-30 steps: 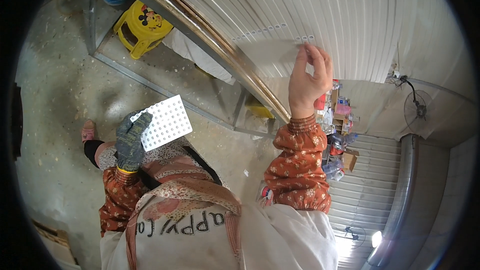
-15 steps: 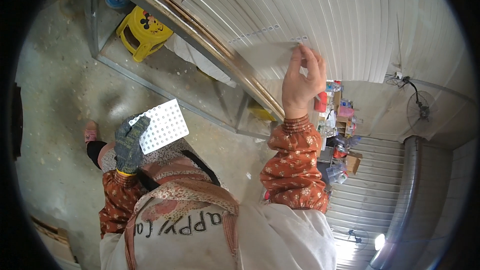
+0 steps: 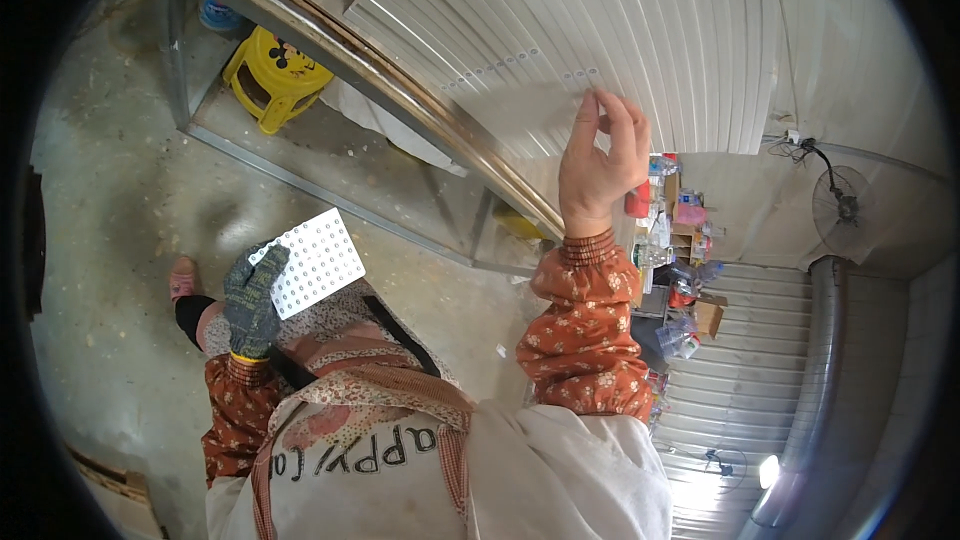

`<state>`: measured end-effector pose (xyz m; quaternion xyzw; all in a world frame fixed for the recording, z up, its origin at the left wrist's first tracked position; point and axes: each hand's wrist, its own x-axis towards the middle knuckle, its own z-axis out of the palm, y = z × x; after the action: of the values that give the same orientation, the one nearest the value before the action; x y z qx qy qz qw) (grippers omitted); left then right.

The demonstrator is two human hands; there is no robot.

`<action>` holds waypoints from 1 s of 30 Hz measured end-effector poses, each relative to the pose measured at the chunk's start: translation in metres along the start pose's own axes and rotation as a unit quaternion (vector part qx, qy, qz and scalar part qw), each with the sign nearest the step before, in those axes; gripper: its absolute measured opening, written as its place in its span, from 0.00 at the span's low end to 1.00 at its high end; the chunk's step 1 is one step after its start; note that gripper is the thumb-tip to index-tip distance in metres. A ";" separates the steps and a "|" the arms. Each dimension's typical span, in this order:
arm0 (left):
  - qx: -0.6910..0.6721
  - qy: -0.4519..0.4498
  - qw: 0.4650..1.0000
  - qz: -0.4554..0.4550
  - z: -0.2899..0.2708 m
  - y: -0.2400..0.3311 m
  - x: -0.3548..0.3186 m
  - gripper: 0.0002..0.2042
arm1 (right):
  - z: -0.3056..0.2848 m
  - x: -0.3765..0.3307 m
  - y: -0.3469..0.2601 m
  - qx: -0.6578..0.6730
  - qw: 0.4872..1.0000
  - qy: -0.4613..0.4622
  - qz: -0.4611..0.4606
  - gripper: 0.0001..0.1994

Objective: The person applies small circular labels to the edges of white wooden panels, taking them from a sticker sheet and pressing them onto the side of each panel in a large stack.

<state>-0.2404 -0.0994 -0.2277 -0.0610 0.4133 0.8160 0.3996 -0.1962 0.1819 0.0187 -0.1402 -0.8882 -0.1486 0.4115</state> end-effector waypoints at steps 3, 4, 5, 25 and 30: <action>-0.023 0.006 1.000 -0.013 -0.003 -0.009 0.001 0.08 | -0.001 0.001 0.005 -0.030 0.998 -0.004 -0.058 0.07; -0.024 0.008 1.000 -0.005 -0.005 -0.012 0.002 0.07 | -0.001 0.002 0.006 -0.038 0.996 -0.006 -0.076 0.07; -0.024 0.009 1.000 0.002 -0.007 -0.015 0.002 0.07 | -0.001 0.004 0.008 -0.027 0.996 -0.004 -0.082 0.07; -0.076 0.019 0.996 -0.050 -0.020 -0.031 0.004 0.09 | -0.001 0.012 -0.006 0.173 0.933 -0.094 0.301 0.14; -0.028 0.008 1.000 -0.002 -0.023 -0.037 0.004 0.09 | -0.002 0.014 -0.005 0.184 0.927 -0.101 0.311 0.14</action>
<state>-0.2225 -0.1007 -0.2674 -0.0799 0.3938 0.8256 0.3962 -0.2047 0.1784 0.0299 -0.3451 -0.8488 0.1678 0.3638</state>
